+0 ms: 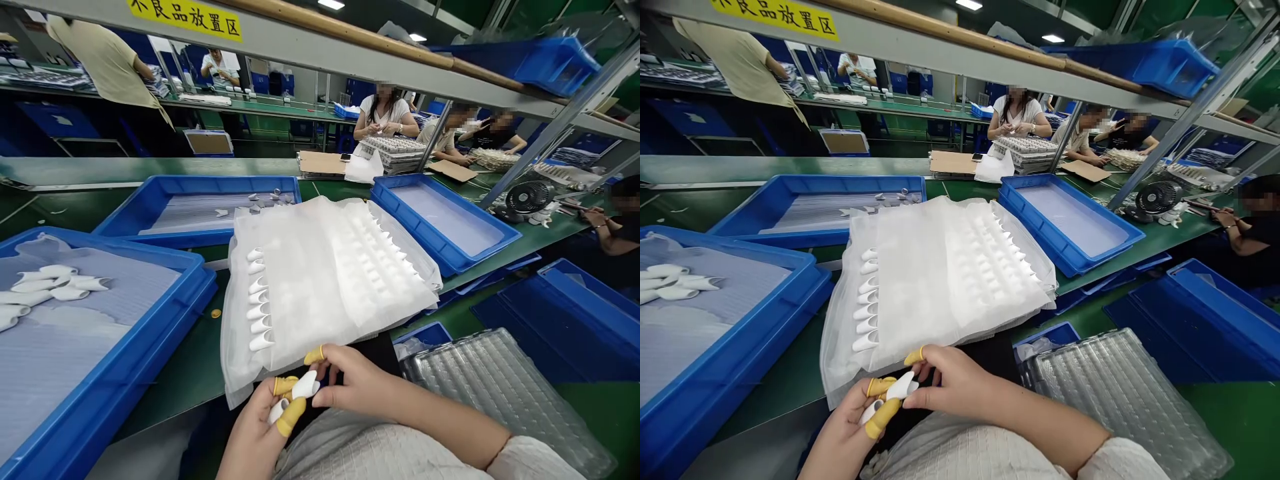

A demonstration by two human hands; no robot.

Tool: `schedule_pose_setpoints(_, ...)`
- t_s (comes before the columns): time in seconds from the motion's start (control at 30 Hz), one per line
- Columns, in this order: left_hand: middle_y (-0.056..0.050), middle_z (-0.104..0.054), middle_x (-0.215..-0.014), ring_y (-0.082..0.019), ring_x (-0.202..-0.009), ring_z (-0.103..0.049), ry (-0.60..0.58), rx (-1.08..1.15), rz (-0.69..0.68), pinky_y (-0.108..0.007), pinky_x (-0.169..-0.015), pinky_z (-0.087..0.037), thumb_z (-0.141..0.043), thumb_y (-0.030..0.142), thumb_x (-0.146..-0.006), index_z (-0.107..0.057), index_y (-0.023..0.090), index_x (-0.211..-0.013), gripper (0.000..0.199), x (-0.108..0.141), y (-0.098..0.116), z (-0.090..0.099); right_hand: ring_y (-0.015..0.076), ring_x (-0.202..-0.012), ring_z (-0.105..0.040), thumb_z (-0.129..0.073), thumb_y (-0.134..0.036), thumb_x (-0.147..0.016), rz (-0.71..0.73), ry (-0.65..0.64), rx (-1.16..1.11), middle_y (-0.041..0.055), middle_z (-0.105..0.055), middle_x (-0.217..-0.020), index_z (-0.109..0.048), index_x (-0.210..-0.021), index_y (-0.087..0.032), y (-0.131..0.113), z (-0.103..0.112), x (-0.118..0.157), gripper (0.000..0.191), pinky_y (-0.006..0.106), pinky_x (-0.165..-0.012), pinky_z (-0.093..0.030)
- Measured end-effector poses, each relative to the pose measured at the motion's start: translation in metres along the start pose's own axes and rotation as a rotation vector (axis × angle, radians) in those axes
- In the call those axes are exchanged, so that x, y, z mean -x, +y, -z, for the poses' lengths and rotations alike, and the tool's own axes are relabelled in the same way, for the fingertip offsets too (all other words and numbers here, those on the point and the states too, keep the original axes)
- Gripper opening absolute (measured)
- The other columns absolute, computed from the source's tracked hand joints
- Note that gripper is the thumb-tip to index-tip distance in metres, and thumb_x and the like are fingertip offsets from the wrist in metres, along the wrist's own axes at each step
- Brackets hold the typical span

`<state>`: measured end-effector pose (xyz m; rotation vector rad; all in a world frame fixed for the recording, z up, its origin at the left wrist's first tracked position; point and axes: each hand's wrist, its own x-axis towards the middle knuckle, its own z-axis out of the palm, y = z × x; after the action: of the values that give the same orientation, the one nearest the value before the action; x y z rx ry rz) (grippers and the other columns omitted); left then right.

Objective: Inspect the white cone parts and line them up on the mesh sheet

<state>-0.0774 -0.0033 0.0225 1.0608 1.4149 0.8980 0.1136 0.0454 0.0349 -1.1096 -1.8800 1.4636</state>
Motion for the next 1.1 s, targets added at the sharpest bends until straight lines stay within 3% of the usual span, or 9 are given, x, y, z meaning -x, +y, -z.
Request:
schedule_pose_setpoints(0.1,-0.003,-0.068,-0.079,-0.022,-0.072,-0.059,0.023,-0.212,-0.080,-0.030,-0.066,-0.045,-0.066,0.055,-0.075,-0.063,0.022,-0.081,0.033,0.004,0.006,0.003,0.0118,-0.066,-0.051,-0.072,-0.042,-0.082,-0.108,-0.012,-0.158,-0.0011,-0.058,-0.075,-0.065,-0.086,-0.015,0.006,-0.004,-0.003,0.028,0.022,-0.058,-0.039)
schedule_pose_setpoints(0.27,-0.002,-0.067,-0.073,-0.023,-0.067,-0.059,0.018,-0.288,-0.056,-0.031,-0.062,-0.046,-0.061,0.057,-0.077,-0.065,0.024,-0.082,0.034,0.007,0.013,0.003,0.0106,-0.065,-0.048,-0.074,-0.041,-0.080,-0.153,-0.041,-0.272,-0.0022,-0.057,-0.072,-0.067,-0.087,-0.014,0.012,-0.007,-0.004,0.028,0.022,-0.059,-0.039)
schedule_pose_setpoints(0.4,-0.002,-0.068,-0.075,-0.022,-0.070,-0.060,0.021,-0.170,-0.040,-0.029,-0.064,-0.047,-0.066,0.055,-0.074,-0.066,0.023,-0.082,0.033,0.006,0.013,0.002,0.0136,-0.069,-0.053,-0.079,-0.038,-0.075,-0.098,-0.005,-0.100,0.0015,-0.064,-0.086,-0.069,-0.094,-0.017,0.003,-0.001,0.000,0.030,0.024,-0.061,-0.042)
schedule_pose_setpoints(0.5,-0.001,-0.067,-0.074,-0.021,-0.069,-0.059,0.003,-0.119,-0.030,-0.028,-0.061,-0.045,-0.067,0.055,-0.074,-0.066,0.022,-0.082,0.034,0.006,0.011,0.002,0.0184,-0.079,-0.056,-0.080,-0.035,-0.076,0.019,0.030,0.137,0.0035,-0.065,-0.089,-0.069,-0.092,-0.019,-0.006,0.003,0.004,0.025,0.029,-0.072,-0.044)
schedule_pose_setpoints(0.57,-0.001,-0.067,-0.075,-0.021,-0.070,-0.060,0.001,-0.145,-0.035,-0.028,-0.061,-0.045,-0.065,0.056,-0.076,-0.066,0.022,-0.083,0.034,0.007,0.010,0.003,0.0196,-0.083,-0.057,-0.080,-0.036,-0.075,0.040,0.026,0.163,0.0038,-0.065,-0.091,-0.068,-0.094,-0.020,-0.007,0.004,0.005,0.028,0.030,-0.075,-0.044)
schedule_pose_setpoints(0.67,-0.002,-0.069,-0.080,-0.023,-0.074,-0.062,0.019,-0.250,-0.081,-0.030,-0.064,-0.047,-0.062,0.055,-0.078,-0.066,0.024,-0.082,0.032,0.008,0.008,0.005,0.0163,-0.077,-0.057,-0.079,-0.044,-0.075,-0.048,0.004,-0.054,0.0029,-0.065,-0.090,-0.065,-0.096,-0.018,0.002,0.000,0.002,0.036,0.026,-0.066,-0.044)
schedule_pose_setpoints(0.77,-0.004,-0.070,-0.081,-0.024,-0.074,-0.064,0.001,-0.365,-0.165,-0.031,-0.066,-0.049,-0.060,0.051,-0.081,-0.066,0.024,-0.080,0.027,0.007,0.005,0.007,0.0128,-0.064,-0.055,-0.064,-0.058,-0.083,-0.173,-0.063,-0.276,0.0008,-0.060,-0.071,-0.062,-0.079,-0.014,0.014,-0.005,-0.001,0.044,0.024,-0.059,-0.042)
schedule_pose_setpoints(0.9,-0.006,-0.069,-0.081,-0.024,-0.073,-0.064,-0.087,-0.513,-0.228,-0.033,-0.066,-0.050,-0.054,0.048,-0.085,-0.066,0.023,-0.082,0.028,0.005,0.000,0.011,0.0106,-0.057,-0.054,-0.064,-0.062,-0.081,-0.327,-0.133,-0.354,-0.0007,-0.058,-0.061,-0.059,-0.072,-0.014,0.017,-0.006,-0.003,0.049,0.022,-0.055,-0.040)
schedule_pose_setpoints(1.1,-0.006,-0.071,-0.087,-0.026,-0.078,-0.066,-0.122,-0.487,-0.161,-0.034,-0.069,-0.051,-0.054,0.050,-0.085,-0.067,0.023,-0.090,0.030,0.004,0.000,0.013,0.0102,-0.061,-0.053,-0.075,-0.059,-0.072,-0.298,-0.116,-0.419,-0.0020,-0.058,-0.067,-0.060,-0.077,-0.014,0.013,-0.005,-0.003,0.048,0.023,-0.059,-0.041)
